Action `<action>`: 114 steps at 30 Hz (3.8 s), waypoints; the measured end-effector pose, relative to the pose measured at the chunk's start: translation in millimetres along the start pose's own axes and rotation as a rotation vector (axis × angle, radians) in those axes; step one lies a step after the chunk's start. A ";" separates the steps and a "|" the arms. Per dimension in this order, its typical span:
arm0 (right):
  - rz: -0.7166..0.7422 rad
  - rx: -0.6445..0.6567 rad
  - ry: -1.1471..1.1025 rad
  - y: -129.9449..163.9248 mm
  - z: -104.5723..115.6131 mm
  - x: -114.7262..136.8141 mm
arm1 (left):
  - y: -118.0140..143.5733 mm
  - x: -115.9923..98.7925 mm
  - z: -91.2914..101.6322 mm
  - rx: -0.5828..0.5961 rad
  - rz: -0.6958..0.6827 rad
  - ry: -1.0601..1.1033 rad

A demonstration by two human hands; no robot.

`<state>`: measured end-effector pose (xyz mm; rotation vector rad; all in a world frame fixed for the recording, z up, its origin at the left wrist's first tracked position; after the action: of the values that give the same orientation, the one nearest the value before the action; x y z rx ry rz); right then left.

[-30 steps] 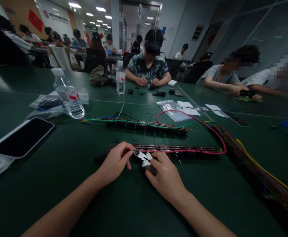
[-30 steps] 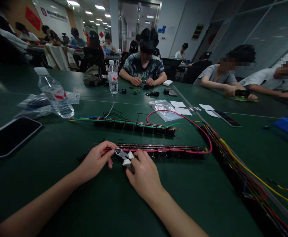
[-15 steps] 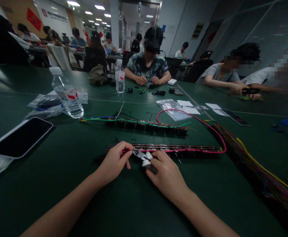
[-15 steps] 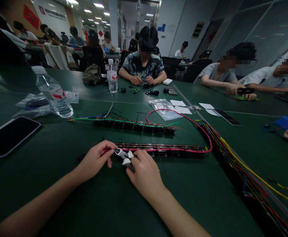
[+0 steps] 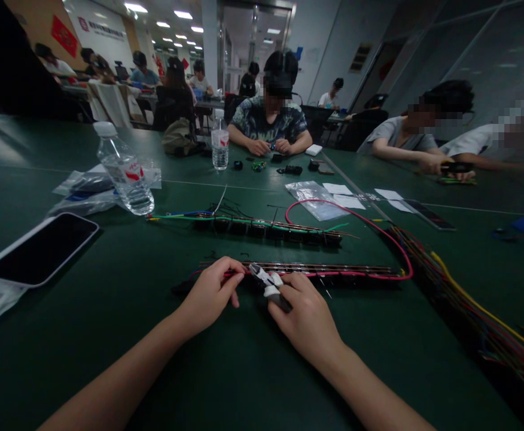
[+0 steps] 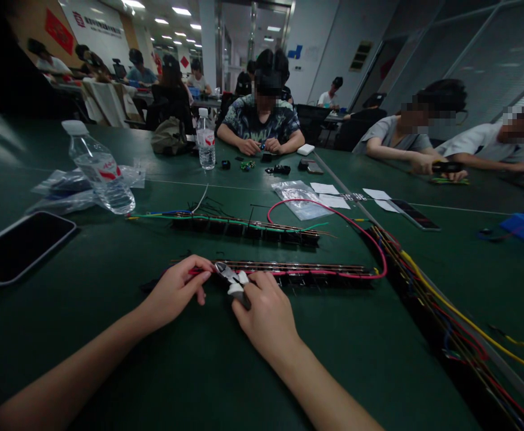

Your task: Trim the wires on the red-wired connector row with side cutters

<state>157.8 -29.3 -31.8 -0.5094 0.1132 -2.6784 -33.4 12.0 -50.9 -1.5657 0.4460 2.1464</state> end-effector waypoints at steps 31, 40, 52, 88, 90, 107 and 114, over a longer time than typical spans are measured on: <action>0.039 0.060 0.135 2.9 1.5 15.3 | 0.5 0.9 -0.4 0.001 0.012 0.001; 0.017 0.061 0.124 2.6 0.5 17.5 | 0.2 1.4 -1.2 -0.007 0.013 0.004; 0.032 0.033 0.115 2.1 1.5 17.1 | 0.6 0.7 -1.1 -0.010 0.024 0.009; 0.020 0.067 0.075 1.6 -2.0 14.8 | 0.1 0.0 -0.8 -0.007 0.027 -0.017; 0.021 0.068 0.074 1.5 -2.0 14.7 | 0.0 -0.1 -0.6 -0.008 0.030 -0.025; 0.023 0.013 0.054 -1.9 -9.0 7.9 | 0.3 2.4 -1.3 -0.003 0.006 -0.023; -0.011 -0.012 0.071 -3.2 -12.0 4.8 | 0.4 1.3 -1.5 0.002 0.020 -0.013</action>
<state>148.2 -28.4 -40.9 -0.4203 0.1477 -2.7087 -32.7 11.2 -52.6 -1.5524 0.4611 2.1692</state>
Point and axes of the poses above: each hand's wrist, its own y-axis away from the middle knuckle, its own z-axis out of the back of the hand, x = y × z, the point moved 2 cm from there along -y, towards the middle knuckle, and after that the axes turned 13 degrees about x, right-handed, at the moved point
